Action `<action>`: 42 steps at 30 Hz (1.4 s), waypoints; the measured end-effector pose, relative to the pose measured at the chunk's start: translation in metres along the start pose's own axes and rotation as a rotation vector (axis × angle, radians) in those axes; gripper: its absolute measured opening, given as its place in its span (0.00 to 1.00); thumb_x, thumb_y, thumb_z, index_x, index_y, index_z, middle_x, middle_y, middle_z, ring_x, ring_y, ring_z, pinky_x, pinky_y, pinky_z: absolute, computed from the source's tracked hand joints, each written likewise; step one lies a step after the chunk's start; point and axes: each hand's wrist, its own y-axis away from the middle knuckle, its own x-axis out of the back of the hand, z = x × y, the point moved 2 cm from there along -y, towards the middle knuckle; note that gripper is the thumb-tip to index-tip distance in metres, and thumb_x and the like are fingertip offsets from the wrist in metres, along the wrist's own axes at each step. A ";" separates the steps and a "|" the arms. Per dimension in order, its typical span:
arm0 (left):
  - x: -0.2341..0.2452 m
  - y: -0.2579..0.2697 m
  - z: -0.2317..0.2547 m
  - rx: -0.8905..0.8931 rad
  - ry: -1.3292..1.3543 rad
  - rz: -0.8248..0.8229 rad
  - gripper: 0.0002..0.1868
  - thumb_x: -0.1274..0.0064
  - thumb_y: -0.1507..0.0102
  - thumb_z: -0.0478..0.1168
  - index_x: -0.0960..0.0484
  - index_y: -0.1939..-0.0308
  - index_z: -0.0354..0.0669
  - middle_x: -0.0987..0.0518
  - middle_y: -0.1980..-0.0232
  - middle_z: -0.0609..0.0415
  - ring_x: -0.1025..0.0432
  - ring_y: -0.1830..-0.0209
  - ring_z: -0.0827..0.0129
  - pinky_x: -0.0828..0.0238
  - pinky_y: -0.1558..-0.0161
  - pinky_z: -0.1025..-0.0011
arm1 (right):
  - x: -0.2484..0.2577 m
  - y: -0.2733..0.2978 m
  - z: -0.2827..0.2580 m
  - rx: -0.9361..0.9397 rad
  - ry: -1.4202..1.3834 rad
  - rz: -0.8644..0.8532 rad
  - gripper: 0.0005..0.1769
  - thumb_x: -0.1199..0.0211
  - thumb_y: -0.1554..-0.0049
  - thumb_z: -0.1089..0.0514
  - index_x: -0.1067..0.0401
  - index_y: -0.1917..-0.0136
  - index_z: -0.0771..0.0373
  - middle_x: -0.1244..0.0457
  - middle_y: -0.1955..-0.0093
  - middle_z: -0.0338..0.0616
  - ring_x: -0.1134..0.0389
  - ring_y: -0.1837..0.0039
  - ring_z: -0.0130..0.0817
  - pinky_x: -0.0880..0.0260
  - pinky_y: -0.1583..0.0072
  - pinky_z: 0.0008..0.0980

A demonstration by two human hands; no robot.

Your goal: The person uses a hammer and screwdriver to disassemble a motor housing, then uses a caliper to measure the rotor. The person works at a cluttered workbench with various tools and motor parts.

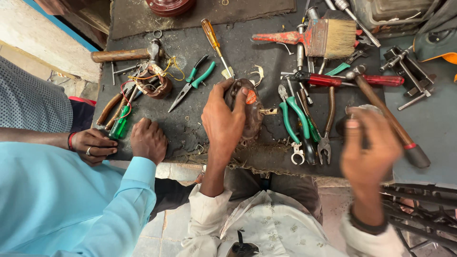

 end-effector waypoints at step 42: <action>-0.017 -0.002 -0.041 0.120 1.032 0.119 0.23 0.47 0.30 0.44 0.27 0.38 0.29 0.23 0.42 0.47 0.28 0.42 0.70 0.32 0.37 0.70 | -0.088 -0.072 -0.077 -0.440 -0.984 -0.385 0.31 0.27 0.43 0.62 0.33 0.30 0.73 0.33 0.37 0.46 0.32 0.37 0.29 0.32 0.33 0.27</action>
